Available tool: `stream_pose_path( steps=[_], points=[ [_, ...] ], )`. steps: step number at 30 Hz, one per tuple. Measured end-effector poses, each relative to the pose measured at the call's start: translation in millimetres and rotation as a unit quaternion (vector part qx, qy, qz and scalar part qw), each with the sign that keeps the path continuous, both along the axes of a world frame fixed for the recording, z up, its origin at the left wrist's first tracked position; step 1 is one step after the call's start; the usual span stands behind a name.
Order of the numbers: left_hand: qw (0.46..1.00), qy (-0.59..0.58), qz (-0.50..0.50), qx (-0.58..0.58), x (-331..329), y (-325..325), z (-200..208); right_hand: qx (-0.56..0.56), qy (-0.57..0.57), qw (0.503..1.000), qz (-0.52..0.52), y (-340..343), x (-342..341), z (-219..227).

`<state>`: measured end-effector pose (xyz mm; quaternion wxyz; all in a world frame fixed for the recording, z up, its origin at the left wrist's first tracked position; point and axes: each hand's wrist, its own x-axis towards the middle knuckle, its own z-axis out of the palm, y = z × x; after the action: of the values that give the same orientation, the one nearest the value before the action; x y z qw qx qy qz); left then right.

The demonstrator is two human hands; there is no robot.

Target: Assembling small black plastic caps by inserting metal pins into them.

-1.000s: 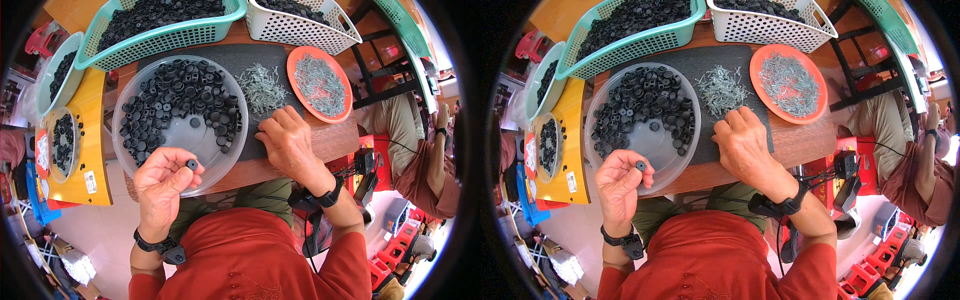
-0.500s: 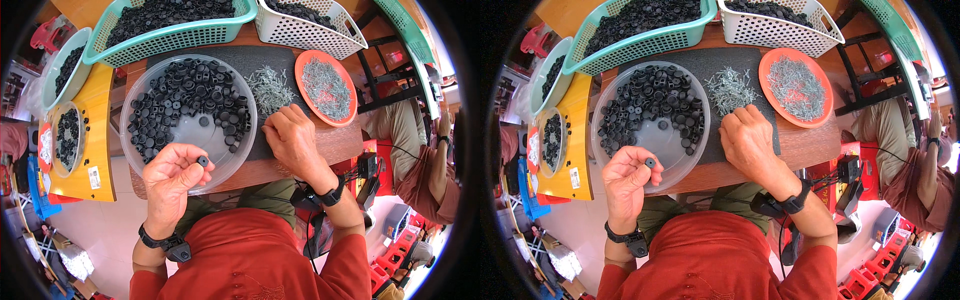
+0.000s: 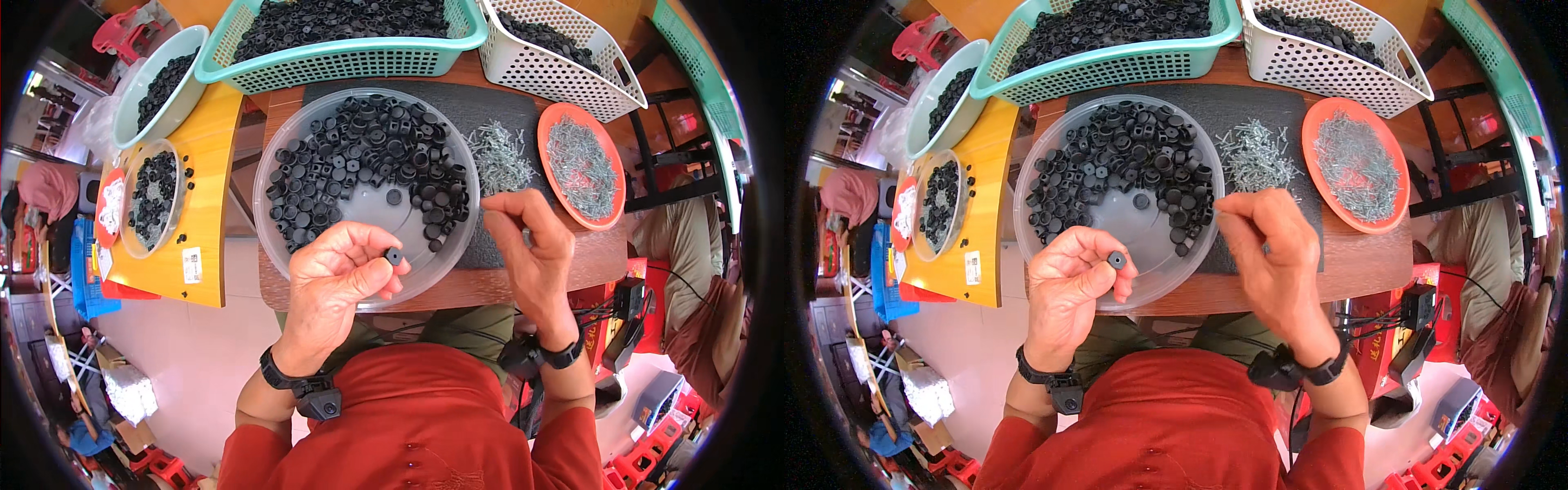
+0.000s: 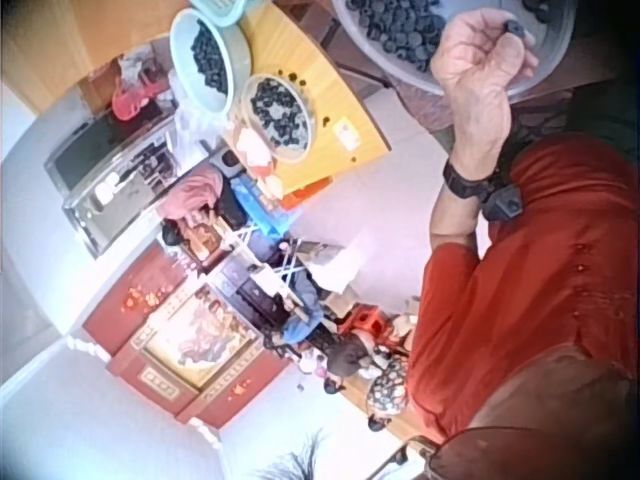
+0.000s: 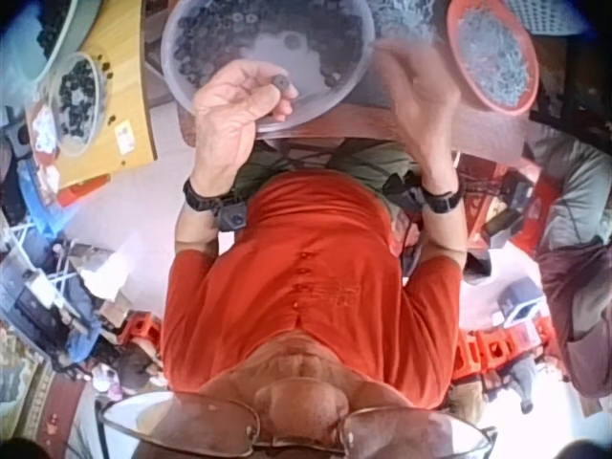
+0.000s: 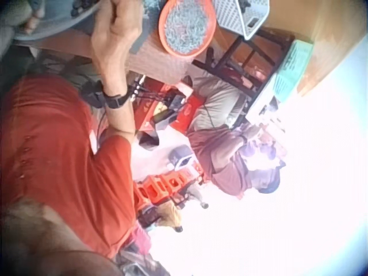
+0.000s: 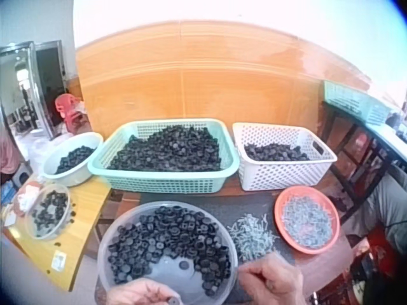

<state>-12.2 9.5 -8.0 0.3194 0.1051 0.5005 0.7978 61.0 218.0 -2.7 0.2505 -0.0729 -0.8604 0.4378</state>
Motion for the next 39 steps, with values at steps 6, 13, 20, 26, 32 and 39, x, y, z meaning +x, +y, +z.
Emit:
stream_pose_path(
  steps=[6,13,20,26,32,39],
  points=[
    [1.000,-0.013,0.009,0.016,1,0,4,-0.286,0.018,0.956,0.066,-44,-7,11],
    [1.000,-0.002,0.022,0.020,4,0,5,-0.330,0.052,0.936,0.113,-66,-8,4],
    [1.000,0.002,0.029,0.000,8,1,6,-0.219,0.095,0.967,0.092,-65,-8,-5],
    [0.999,0.025,0.029,-0.003,10,-1,4,-0.124,0.150,0.976,0.096,-65,-9,-8],
    [0.999,0.026,0.032,-0.008,10,-1,5,-0.111,0.161,0.977,0.086,-66,-9,-7],
    [0.999,0.032,0.030,-0.010,8,-1,4,-0.097,0.155,0.979,0.088,-67,-9,-4]
  ],
)
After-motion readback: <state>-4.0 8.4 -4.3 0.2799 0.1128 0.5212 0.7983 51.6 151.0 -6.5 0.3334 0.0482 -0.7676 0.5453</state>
